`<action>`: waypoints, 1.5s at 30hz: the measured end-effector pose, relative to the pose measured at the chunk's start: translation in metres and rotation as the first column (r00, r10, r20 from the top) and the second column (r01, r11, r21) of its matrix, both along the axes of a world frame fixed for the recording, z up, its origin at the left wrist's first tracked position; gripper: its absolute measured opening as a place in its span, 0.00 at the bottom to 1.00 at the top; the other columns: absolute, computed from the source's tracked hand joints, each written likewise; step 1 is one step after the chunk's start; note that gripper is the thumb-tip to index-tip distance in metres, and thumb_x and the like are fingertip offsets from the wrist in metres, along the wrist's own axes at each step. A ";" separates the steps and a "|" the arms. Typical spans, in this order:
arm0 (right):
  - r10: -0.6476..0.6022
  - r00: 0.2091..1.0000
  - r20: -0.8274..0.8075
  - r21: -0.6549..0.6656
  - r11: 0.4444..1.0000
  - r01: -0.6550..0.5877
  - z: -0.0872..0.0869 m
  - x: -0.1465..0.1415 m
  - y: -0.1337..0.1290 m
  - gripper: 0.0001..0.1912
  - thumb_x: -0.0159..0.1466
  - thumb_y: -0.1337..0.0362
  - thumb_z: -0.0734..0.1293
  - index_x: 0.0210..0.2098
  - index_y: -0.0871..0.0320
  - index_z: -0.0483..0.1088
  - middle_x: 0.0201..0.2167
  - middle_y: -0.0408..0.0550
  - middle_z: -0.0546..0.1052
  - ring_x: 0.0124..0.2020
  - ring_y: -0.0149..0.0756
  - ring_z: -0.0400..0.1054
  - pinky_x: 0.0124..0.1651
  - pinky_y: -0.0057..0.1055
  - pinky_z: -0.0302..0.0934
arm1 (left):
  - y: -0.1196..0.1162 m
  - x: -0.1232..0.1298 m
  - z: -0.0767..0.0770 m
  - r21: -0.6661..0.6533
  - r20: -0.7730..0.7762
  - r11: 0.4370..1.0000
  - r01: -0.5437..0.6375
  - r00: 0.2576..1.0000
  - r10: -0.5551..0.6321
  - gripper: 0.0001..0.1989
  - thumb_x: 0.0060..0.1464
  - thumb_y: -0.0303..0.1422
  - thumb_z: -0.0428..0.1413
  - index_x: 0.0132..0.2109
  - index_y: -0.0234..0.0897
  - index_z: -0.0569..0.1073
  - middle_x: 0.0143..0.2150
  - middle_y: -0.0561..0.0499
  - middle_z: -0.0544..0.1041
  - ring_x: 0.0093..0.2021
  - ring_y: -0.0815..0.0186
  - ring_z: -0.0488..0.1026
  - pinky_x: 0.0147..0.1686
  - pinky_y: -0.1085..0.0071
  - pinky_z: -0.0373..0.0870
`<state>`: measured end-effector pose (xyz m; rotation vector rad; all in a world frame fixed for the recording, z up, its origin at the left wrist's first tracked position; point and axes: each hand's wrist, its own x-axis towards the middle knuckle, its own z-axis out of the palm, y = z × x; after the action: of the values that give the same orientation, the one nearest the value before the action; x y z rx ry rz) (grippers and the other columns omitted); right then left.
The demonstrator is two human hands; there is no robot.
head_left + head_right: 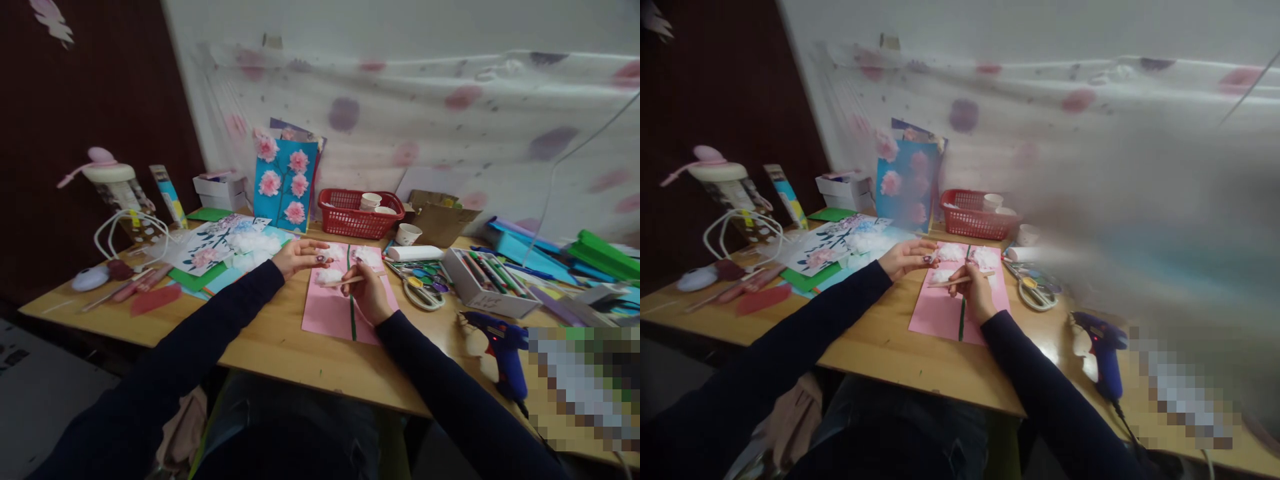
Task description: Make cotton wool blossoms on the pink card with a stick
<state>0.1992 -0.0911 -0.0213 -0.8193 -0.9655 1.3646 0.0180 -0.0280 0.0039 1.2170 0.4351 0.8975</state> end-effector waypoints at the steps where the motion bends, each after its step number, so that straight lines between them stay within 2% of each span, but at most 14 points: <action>1: 0.022 0.999 -0.046 -0.004 1.000 -0.022 0.003 0.004 0.001 0.22 0.60 0.56 0.59 0.14 0.59 0.67 0.08 0.45 0.64 0.12 0.28 0.59 0.18 0.25 0.53 | 0.004 -0.001 -0.003 0.013 -0.022 0.999 -0.048 0.999 0.048 0.21 0.35 0.27 0.67 0.40 0.27 0.73 0.31 0.44 0.80 0.34 0.62 0.78 0.44 0.63 0.71; 4: 0.045 0.975 -0.216 -0.042 0.998 -0.055 0.011 0.017 0.004 0.25 0.61 0.56 0.56 0.10 0.58 0.61 0.05 0.42 0.58 0.10 0.25 0.53 0.17 0.23 0.50 | 0.013 -0.001 -0.011 0.074 -0.150 0.989 -0.128 0.979 0.138 0.19 0.34 0.27 0.67 0.37 0.27 0.73 0.30 0.44 0.80 0.31 0.64 0.77 0.43 0.63 0.71; 6: -0.020 0.965 -0.261 -0.095 0.995 -0.005 0.012 0.022 0.007 0.26 0.63 0.57 0.55 0.11 0.58 0.61 0.05 0.41 0.58 0.10 0.25 0.53 0.18 0.23 0.52 | 0.013 0.000 -0.015 0.114 -0.241 0.988 -0.108 0.961 0.133 0.17 0.34 0.27 0.67 0.36 0.27 0.74 0.29 0.44 0.80 0.29 0.65 0.77 0.42 0.63 0.72; 10: -0.199 0.970 -0.142 -0.124 0.975 0.182 0.005 0.019 0.011 0.24 0.64 0.59 0.54 0.13 0.58 0.63 0.07 0.43 0.61 0.11 0.27 0.56 0.18 0.23 0.53 | 0.006 0.005 -0.018 0.156 -0.331 0.986 -0.063 0.937 0.112 0.14 0.35 0.26 0.66 0.34 0.27 0.75 0.31 0.45 0.80 0.30 0.65 0.77 0.43 0.63 0.72; 16: -0.317 0.949 0.004 -0.088 0.945 0.316 -0.001 0.009 0.010 0.23 0.62 0.60 0.55 0.13 0.58 0.61 0.09 0.42 0.63 0.09 0.26 0.55 0.14 0.23 0.47 | 0.009 0.008 -0.023 0.250 -0.404 0.958 -0.139 0.885 0.233 0.09 0.38 0.23 0.62 0.32 0.29 0.76 0.26 0.49 0.79 0.30 0.66 0.77 0.45 0.61 0.71; 20: -0.332 0.937 0.109 -0.052 0.939 0.339 -0.002 0.008 0.009 0.23 0.61 0.58 0.54 0.13 0.58 0.62 0.08 0.43 0.63 0.10 0.27 0.56 0.15 0.24 0.49 | 0.010 0.007 -0.024 0.256 -0.416 0.959 -0.125 0.881 0.226 0.12 0.36 0.23 0.63 0.34 0.29 0.76 0.30 0.47 0.80 0.31 0.67 0.76 0.40 0.66 0.72; 23: -0.359 0.909 0.211 0.019 0.931 0.364 -0.006 0.009 0.009 0.20 0.60 0.57 0.56 0.15 0.58 0.64 0.09 0.43 0.65 0.12 0.28 0.58 0.17 0.25 0.52 | 0.007 0.007 -0.024 0.303 -0.466 0.947 -0.106 0.850 0.244 0.11 0.38 0.25 0.62 0.34 0.29 0.77 0.33 0.46 0.80 0.33 0.66 0.76 0.39 0.69 0.72; 25: -0.357 0.891 0.281 0.078 0.934 0.350 -0.008 0.009 0.008 0.19 0.59 0.57 0.57 0.17 0.58 0.66 0.10 0.43 0.67 0.13 0.29 0.59 0.19 0.26 0.53 | 0.004 0.007 -0.023 0.381 -0.520 0.920 -0.092 0.802 0.295 0.09 0.40 0.25 0.61 0.34 0.30 0.78 0.33 0.46 0.80 0.35 0.65 0.76 0.41 0.68 0.71; 28: -0.346 0.857 0.382 0.132 0.938 0.319 -0.011 0.007 0.006 0.18 0.59 0.56 0.58 0.18 0.58 0.67 0.11 0.43 0.68 0.15 0.30 0.60 0.20 0.27 0.55 | 0.000 0.005 -0.022 0.523 -0.560 0.850 -0.068 0.724 0.402 0.09 0.42 0.26 0.59 0.34 0.31 0.79 0.33 0.46 0.80 0.38 0.62 0.75 0.45 0.68 0.68; 30: -0.355 0.831 0.428 0.163 0.935 0.316 -0.011 0.006 0.005 0.19 0.60 0.55 0.58 0.18 0.58 0.67 0.11 0.43 0.68 0.15 0.30 0.61 0.21 0.27 0.55 | 0.000 0.004 -0.020 0.574 -0.556 0.816 -0.065 0.701 0.447 0.09 0.41 0.26 0.58 0.33 0.31 0.80 0.34 0.47 0.80 0.39 0.61 0.75 0.45 0.68 0.68; 36: -0.391 0.790 0.473 0.216 0.920 0.326 -0.011 0.005 0.004 0.20 0.60 0.52 0.59 0.19 0.58 0.67 0.12 0.43 0.69 0.15 0.30 0.61 0.20 0.27 0.55 | 0.001 0.005 -0.021 0.566 -0.572 0.822 -0.066 0.686 0.449 0.11 0.42 0.28 0.58 0.35 0.32 0.80 0.33 0.47 0.80 0.38 0.61 0.75 0.44 0.68 0.68; 41: -0.397 0.784 0.477 0.229 0.918 0.325 -0.013 0.006 0.005 0.21 0.60 0.50 0.60 0.20 0.57 0.68 0.13 0.43 0.70 0.15 0.31 0.61 0.20 0.27 0.54 | 0.002 0.006 -0.028 0.635 -0.572 0.771 -0.052 0.640 0.514 0.09 0.41 0.30 0.60 0.33 0.35 0.80 0.33 0.48 0.80 0.39 0.61 0.74 0.45 0.68 0.66; 45: -0.385 0.792 0.473 0.227 0.922 0.313 -0.014 0.006 0.006 0.21 0.60 0.48 0.60 0.20 0.57 0.68 0.14 0.43 0.70 0.16 0.31 0.61 0.20 0.27 0.54 | 0.005 0.006 -0.031 0.614 -0.578 0.788 -0.058 0.646 0.498 0.10 0.41 0.32 0.61 0.34 0.35 0.81 0.34 0.48 0.80 0.38 0.62 0.74 0.44 0.69 0.67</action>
<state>0.2050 -0.0849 -0.0356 -1.2225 -1.2245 0.7528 0.0236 -0.0233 -0.0269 2.1036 1.0998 0.8040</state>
